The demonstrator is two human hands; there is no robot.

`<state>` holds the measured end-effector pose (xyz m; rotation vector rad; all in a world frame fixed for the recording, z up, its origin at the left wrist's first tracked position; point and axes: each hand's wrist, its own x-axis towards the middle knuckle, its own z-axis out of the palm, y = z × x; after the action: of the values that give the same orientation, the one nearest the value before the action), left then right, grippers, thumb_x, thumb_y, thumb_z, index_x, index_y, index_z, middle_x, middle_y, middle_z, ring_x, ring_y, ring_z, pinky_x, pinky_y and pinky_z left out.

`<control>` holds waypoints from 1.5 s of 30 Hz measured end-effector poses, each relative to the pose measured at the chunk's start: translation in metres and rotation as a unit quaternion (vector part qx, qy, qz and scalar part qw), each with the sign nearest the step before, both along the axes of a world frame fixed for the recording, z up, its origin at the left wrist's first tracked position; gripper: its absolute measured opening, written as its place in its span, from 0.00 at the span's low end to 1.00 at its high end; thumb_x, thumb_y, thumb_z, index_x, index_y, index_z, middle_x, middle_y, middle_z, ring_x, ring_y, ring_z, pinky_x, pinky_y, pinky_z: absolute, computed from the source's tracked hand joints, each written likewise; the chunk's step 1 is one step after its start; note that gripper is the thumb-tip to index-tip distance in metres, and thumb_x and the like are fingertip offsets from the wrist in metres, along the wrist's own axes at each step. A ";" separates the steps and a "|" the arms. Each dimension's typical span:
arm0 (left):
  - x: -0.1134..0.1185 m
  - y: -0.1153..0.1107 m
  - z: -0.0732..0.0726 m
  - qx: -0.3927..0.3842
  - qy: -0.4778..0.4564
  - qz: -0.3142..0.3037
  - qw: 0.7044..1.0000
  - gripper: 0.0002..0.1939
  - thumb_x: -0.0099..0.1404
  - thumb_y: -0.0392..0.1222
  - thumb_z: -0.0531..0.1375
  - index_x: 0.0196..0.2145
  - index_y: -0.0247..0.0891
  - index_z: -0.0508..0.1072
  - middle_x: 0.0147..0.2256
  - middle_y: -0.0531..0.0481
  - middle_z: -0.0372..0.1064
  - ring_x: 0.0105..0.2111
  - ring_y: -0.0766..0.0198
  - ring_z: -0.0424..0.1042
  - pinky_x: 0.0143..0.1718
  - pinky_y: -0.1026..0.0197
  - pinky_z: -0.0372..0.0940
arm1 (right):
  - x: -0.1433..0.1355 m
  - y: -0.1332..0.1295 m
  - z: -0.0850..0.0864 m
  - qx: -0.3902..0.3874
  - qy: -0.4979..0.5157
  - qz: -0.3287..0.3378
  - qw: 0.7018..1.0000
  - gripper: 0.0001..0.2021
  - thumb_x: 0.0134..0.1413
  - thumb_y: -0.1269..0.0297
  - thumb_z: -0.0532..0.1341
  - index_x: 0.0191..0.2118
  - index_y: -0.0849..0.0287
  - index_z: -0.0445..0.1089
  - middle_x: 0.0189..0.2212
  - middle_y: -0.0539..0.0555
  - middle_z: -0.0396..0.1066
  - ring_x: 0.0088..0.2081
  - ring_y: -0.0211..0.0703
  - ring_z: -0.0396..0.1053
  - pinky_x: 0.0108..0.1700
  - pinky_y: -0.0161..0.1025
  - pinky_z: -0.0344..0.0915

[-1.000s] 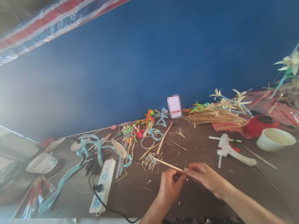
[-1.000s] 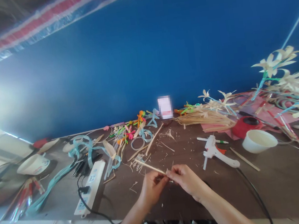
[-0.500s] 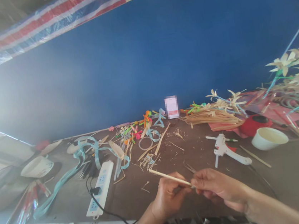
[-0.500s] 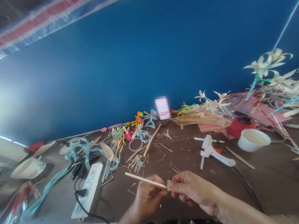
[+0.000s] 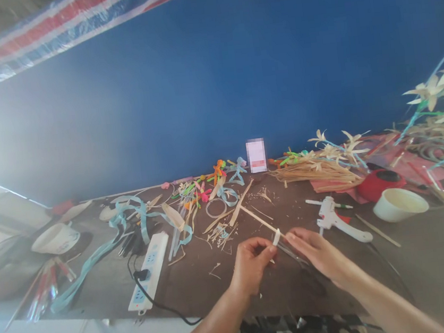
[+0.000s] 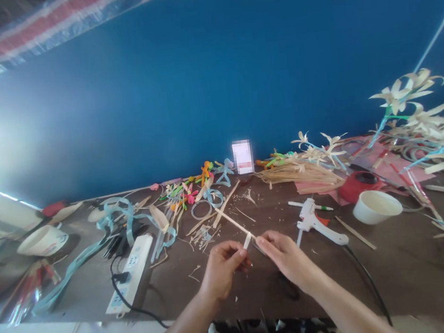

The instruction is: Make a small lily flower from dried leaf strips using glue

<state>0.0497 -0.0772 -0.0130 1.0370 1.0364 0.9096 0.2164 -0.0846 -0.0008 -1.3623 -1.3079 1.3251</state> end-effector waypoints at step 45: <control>-0.005 -0.003 0.025 0.266 0.179 -0.099 0.942 0.09 0.55 0.41 0.56 0.25 0.34 0.73 0.23 0.48 0.68 0.24 0.66 0.64 0.28 0.66 0.58 | -0.004 -0.007 -0.003 -0.210 0.217 0.053 0.952 0.15 0.39 0.56 0.63 0.18 0.62 0.59 0.12 0.42 0.53 0.14 0.24 0.40 0.16 0.29 0.31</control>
<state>0.0444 -0.0798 0.0124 1.7813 0.9759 0.8729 0.2123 -0.0915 -0.0037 -1.1811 -0.8363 1.9292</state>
